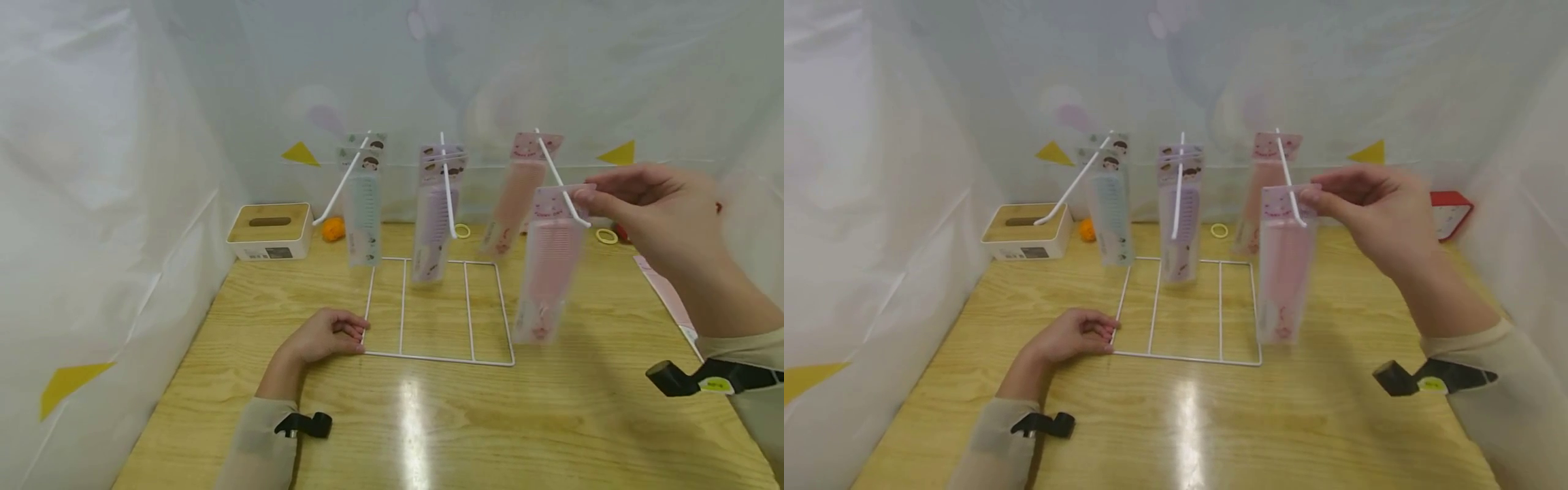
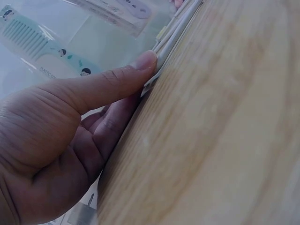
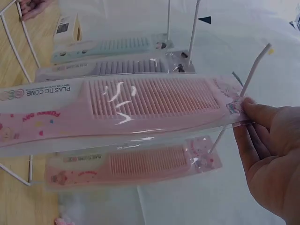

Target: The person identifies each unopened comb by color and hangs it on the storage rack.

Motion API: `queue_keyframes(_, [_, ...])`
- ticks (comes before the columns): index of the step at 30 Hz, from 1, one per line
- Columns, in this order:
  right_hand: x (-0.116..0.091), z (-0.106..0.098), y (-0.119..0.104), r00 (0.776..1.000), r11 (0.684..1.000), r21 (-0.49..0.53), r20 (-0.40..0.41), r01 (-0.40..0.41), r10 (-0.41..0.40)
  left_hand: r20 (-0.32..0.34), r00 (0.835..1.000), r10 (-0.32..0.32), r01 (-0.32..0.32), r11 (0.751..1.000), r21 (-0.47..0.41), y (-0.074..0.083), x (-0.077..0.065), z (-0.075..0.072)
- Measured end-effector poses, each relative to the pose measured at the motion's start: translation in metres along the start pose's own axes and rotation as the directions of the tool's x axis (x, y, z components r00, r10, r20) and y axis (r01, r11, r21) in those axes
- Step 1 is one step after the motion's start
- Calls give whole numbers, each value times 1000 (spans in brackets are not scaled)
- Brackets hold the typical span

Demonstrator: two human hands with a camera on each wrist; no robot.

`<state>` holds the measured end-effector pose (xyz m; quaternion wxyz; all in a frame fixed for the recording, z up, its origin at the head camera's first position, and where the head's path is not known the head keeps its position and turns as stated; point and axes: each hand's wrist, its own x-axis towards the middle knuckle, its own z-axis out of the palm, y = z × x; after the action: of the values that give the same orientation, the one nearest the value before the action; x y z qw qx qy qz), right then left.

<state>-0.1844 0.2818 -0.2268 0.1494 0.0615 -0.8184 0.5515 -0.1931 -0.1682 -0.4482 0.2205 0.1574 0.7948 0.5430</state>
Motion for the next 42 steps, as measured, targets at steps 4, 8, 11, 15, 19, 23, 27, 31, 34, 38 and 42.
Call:
queue_keyframes(4, [27, 2, 4, 997, 998, -20, 55, -55, 56, -1, 1000, 7, -7, 1000, -11, 1, -1, 0])
queue_keyframes(8, [50, 6, 9, 994, 997, -23, 74, -74, 76, 2, 1000, 17, -17, 999, -30, 2, -1, 1])
queue_keyframes(11, [63, 8, 12, 993, 995, -27, 73, -95, 97, 2, 1000, 19, -19, 999, -26, 3, -2, 2])
queue_keyframes(15, [73, 10, 13, 989, 992, 6, 77, -128, 127, 2, 1000, 10, -10, 1000, -18, 5, -2, 2])
queue_keyframes(19, [79, 11, 13, 989, 990, 61, 73, -130, 125, -1, 1000, 7, -7, 1000, -18, 6, -2, 2])
queue_keyframes(23, [77, 9, 16, 993, 991, 78, 64, -105, 100, 2, 1000, 1, -1, 999, -32, 6, -2, 2])
queue_keyframes(27, [70, 5, 23, 996, 986, 140, 25, -85, 82, 4, 1000, -4, 4, 999, -31, 3, -1, 2])
queue_keyframes(31, [56, 0, 38, 998, 978, 205, -20, -47, 52, -1, 1000, -5, 5, 1000, -22, 0, 0, 3])
queue_keyframes(34, [42, -3, 54, 1000, 982, 187, -3, -19, 20, -1, 1000, -8, 8, 1000, -15, 0, 0, 3])
queue_keyframes(38, [22, -8, 76, 999, 999, 43, 35, -6, 4, 1, 1000, -6, 6, 1000, -5, 1, -1, 3])
queue_keyframes(42, [5, -17, 102, 993, 992, -109, 85, -70, 79, -1, 1000, 0, 0, 1000, -12, 1, -1, 3])
